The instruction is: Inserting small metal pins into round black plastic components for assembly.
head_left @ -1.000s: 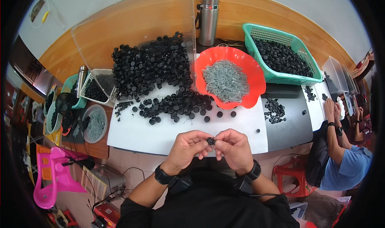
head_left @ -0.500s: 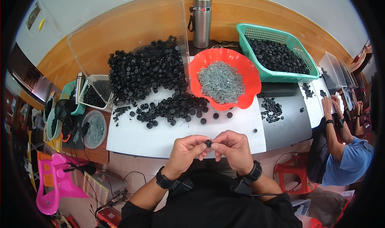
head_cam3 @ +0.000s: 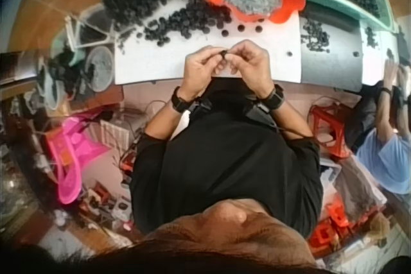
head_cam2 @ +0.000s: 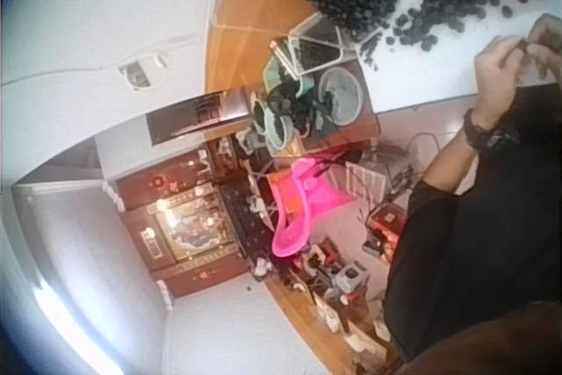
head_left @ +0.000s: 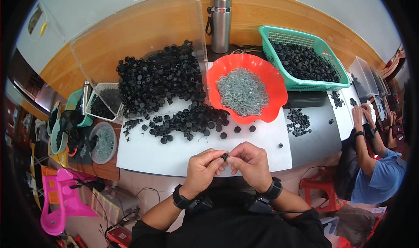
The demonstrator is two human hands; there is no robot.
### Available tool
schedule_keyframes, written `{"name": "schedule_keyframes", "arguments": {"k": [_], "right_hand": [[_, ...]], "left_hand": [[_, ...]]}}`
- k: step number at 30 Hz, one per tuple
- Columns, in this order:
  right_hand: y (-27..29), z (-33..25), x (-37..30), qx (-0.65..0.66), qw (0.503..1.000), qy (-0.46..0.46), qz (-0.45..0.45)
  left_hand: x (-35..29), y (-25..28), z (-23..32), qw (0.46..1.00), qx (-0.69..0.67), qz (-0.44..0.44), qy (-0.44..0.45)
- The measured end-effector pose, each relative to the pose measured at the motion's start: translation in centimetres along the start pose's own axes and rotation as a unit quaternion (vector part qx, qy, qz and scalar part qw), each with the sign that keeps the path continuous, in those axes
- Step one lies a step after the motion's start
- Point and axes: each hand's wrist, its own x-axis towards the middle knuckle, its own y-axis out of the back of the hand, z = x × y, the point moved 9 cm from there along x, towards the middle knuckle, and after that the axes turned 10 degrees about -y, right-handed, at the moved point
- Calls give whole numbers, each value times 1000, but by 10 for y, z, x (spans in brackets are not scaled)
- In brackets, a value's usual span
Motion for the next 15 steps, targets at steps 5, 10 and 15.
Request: {"name": "schedule_keyframes", "arguments": {"k": [5, 10, 15], "right_hand": [[-8, -2, 6, -2, 1000, -10, -21], [-13, -2, 13, 1, 997, -4, -72], [-18, -1, 21, -1, 997, -9, -73]], "left_hand": [[-4, 6, -12, 991, -116, 34, 53], [-5, 9, -18, 985, -150, 42, 74], [-1, 13, -17, 979, -184, 57, 61]]}}
